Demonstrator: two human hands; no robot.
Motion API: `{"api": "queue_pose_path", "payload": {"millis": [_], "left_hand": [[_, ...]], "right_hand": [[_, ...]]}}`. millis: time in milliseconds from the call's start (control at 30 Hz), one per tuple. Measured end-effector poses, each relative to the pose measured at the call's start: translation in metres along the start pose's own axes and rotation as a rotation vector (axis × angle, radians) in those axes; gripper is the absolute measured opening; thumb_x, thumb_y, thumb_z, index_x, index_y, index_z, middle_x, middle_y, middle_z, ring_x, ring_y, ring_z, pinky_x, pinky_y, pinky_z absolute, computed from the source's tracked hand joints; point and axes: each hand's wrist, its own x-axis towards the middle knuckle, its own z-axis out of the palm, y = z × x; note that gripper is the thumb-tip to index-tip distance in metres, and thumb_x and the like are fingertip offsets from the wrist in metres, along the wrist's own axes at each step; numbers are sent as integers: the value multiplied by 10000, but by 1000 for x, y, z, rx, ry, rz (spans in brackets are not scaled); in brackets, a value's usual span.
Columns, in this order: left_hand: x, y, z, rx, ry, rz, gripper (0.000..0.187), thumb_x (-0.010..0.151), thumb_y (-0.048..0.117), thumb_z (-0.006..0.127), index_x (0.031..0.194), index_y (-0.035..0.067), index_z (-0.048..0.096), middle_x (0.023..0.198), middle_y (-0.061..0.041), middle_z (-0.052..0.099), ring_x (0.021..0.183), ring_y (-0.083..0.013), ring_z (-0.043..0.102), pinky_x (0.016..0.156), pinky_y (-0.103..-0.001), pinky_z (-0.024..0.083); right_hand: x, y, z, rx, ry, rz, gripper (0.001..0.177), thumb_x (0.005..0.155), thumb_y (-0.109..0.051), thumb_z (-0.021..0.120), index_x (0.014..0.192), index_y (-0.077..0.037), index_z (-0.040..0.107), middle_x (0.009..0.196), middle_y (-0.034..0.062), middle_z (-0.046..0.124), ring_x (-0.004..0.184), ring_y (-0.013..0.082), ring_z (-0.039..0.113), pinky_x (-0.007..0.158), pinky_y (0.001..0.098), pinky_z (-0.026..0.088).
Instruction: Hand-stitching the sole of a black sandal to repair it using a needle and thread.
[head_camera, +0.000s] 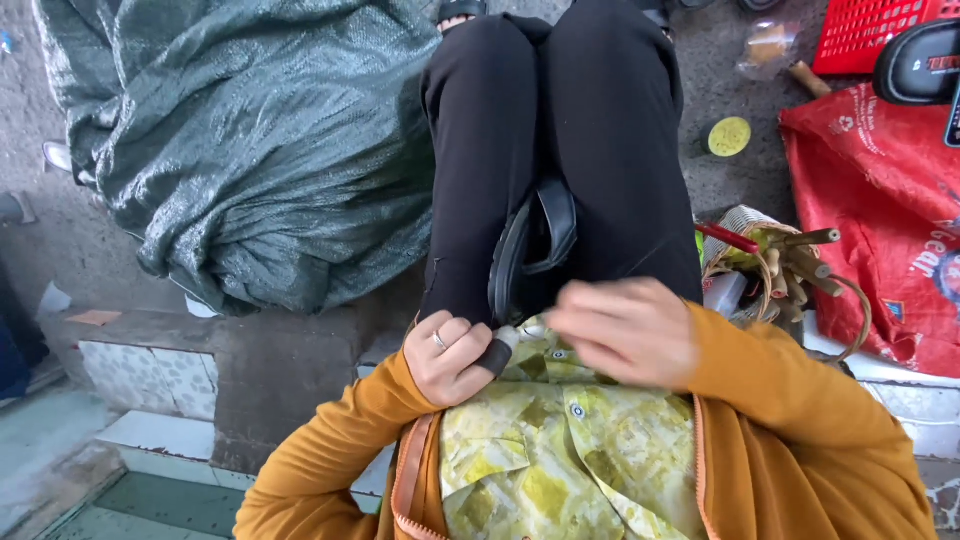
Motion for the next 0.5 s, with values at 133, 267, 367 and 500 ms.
{"api": "queue_pose_path", "payload": {"millis": [133, 267, 367, 500], "left_hand": [[2, 1, -7, -202, -24, -152, 160, 794, 52, 724, 696, 43, 599, 740, -94, 518, 545, -199, 441, 474, -278, 397], [6, 1, -20, -244, -121, -553, 503, 683, 219, 871, 1043, -30, 622, 842, -104, 618, 637, -207, 570, 586, -303, 493], [8, -7, -21, -3, -395, -591, 477, 759, 401, 753, 977, -5, 629, 892, -109, 481, 788, -290, 539, 746, -337, 479], [11, -13, -34, -504, -344, -632, 293, 970, 160, 525, 723, 5, 553, 681, -79, 457, 643, -343, 575, 587, -338, 483]], "right_hand": [[-176, 127, -10, 995, 602, 710, 313, 967, -205, 497, 1255, -88, 540, 1185, 36, 649, 1019, 117, 696, 870, 197, 609], [-235, 129, -34, 952, 703, 1089, 371, 1014, -270, 457, 1339, -102, 517, 1198, 42, 652, 938, 104, 727, 720, 142, 640], [-123, 42, -33, 753, 358, 652, 440, 941, -259, 533, 1346, -87, 506, 1224, 118, 627, 914, 196, 714, 654, 238, 614], [29, -13, -12, 530, 52, 194, 528, 869, -250, 610, 1353, -70, 496, 1249, 197, 605, 890, 290, 704, 589, 335, 592]]}}
